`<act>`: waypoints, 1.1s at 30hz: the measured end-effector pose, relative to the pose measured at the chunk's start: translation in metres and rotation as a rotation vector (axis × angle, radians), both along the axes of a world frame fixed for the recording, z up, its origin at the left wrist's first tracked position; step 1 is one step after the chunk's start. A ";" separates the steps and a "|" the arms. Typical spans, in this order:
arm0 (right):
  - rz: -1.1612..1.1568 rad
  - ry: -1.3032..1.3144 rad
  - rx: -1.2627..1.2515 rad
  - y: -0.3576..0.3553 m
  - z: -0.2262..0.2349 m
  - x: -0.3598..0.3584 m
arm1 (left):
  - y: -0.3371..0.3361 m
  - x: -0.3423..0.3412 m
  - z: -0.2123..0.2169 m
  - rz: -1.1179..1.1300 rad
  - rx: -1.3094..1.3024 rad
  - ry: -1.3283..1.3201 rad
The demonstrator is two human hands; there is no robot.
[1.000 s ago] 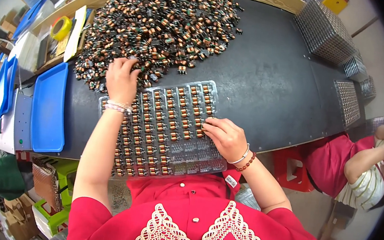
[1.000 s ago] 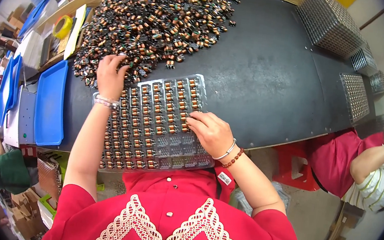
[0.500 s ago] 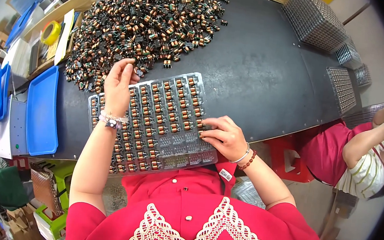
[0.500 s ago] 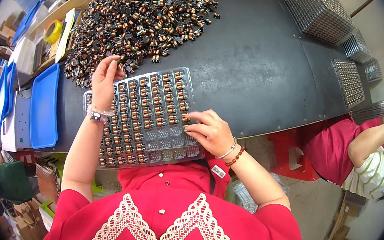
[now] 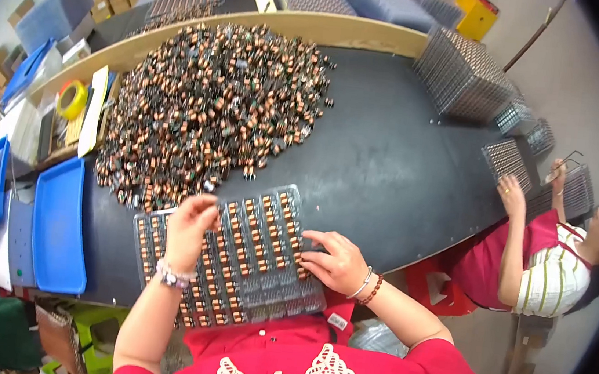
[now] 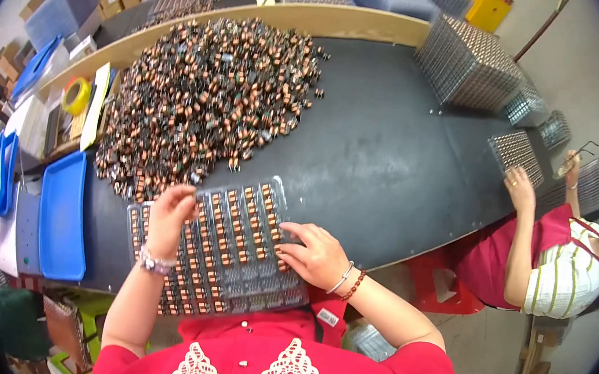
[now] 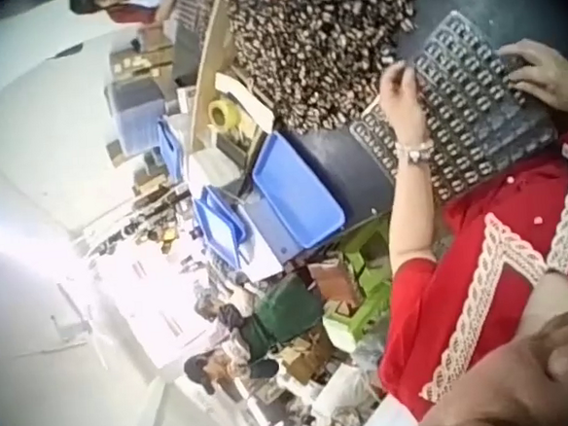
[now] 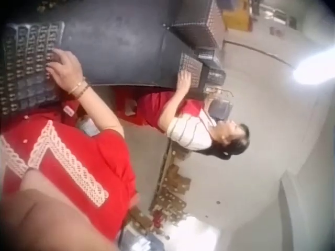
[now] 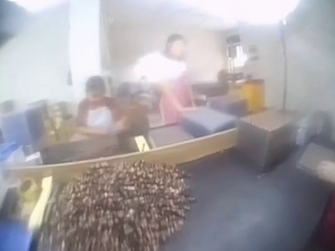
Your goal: The person sorts small electronic components by hand, taking them from a pile and placing them into a plastic grid tray for assembly.
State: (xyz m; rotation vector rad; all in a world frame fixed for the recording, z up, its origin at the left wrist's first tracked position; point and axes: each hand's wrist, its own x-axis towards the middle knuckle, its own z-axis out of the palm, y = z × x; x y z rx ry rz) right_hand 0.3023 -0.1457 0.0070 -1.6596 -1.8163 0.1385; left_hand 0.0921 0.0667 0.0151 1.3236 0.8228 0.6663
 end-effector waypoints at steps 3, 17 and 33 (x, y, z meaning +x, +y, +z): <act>-0.174 0.047 0.119 0.045 0.006 0.026 | -0.004 -0.007 0.001 -0.026 -0.090 -0.028; -0.335 -0.038 -0.089 0.153 -0.035 0.091 | -0.012 -0.032 0.010 -0.083 -0.130 -0.016; -0.135 0.961 -0.115 0.030 -0.020 0.007 | -0.097 -0.038 0.001 -0.243 0.819 0.571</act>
